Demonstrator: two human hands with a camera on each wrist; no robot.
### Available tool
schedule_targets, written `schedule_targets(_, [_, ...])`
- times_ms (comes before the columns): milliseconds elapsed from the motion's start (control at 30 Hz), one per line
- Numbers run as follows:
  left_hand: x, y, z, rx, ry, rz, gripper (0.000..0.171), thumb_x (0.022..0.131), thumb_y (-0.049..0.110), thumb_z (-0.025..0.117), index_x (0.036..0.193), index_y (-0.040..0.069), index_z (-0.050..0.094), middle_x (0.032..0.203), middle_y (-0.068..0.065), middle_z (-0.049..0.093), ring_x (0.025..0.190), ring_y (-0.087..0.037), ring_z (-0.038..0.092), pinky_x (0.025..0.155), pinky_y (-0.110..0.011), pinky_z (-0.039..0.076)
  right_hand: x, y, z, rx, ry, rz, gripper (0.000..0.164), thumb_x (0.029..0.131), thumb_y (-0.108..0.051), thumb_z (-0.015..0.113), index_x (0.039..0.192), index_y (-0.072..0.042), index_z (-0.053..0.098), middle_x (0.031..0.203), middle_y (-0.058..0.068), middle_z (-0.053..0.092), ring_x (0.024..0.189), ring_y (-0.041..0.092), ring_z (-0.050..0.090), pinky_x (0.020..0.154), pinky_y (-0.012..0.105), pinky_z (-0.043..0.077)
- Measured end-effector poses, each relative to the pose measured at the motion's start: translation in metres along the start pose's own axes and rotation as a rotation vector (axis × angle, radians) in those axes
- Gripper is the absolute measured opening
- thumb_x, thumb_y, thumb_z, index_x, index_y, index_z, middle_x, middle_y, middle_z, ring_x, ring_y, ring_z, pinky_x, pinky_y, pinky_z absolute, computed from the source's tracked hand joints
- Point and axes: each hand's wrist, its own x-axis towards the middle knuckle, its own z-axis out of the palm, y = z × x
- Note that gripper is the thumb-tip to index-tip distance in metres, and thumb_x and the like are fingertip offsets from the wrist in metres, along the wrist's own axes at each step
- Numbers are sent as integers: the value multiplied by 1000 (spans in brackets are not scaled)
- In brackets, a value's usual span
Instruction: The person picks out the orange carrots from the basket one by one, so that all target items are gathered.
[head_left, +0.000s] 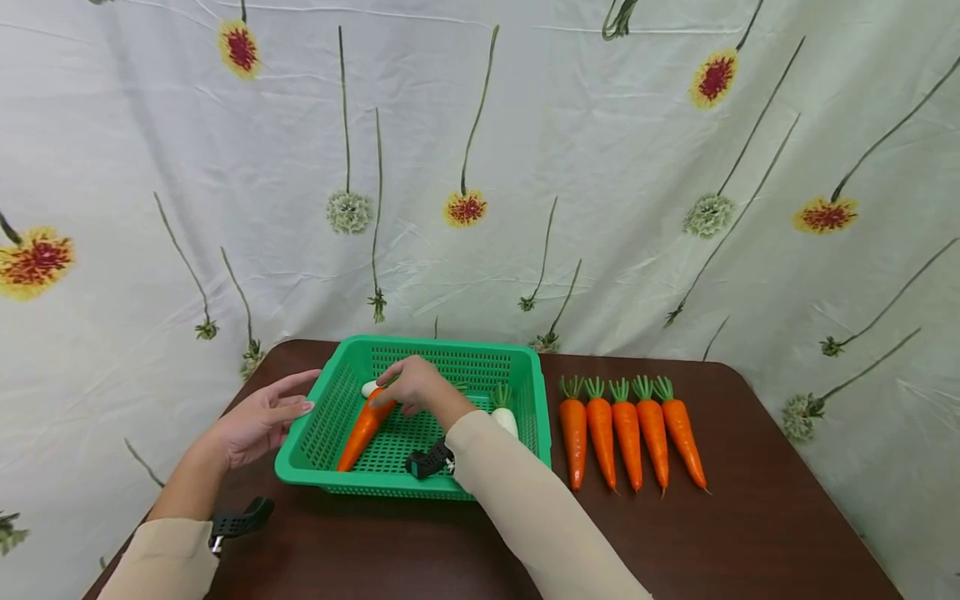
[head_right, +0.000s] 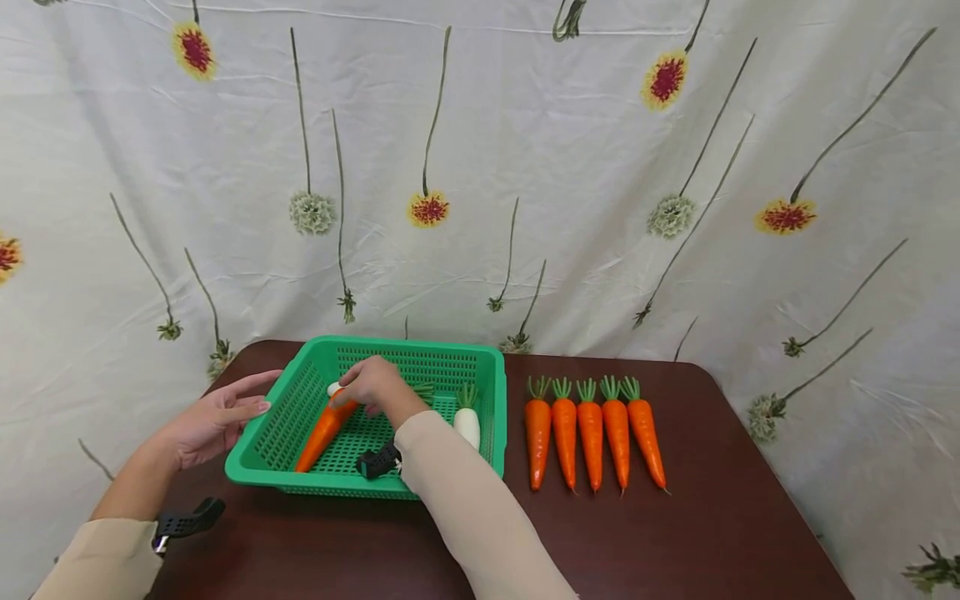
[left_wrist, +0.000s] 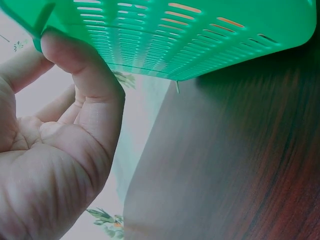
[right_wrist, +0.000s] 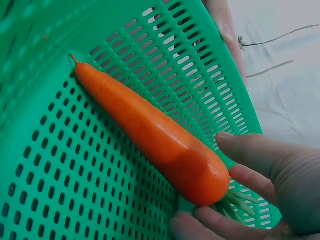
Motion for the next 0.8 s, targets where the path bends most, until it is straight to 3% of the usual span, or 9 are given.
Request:
schedule_targets(433, [-2, 1, 0, -14, -6, 12, 68, 108, 4, 46, 163, 9, 7, 126, -2, 72, 106, -25, 76, 88, -47, 62, 3, -3, 7, 73, -55, 42, 43, 84, -7, 84, 125, -12, 74, 121, 15, 66, 105, 41, 71, 91, 50, 62])
schedule_targets(800, [-1, 2, 1, -5, 10, -6, 73, 108, 6, 48, 164, 7, 1, 126, -1, 73, 106, -25, 76, 88, -47, 61, 9, 2, 10, 181, -57, 60, 43, 83, 3, 82, 124, -6, 73, 115, 18, 67, 103, 39, 72, 94, 51, 60])
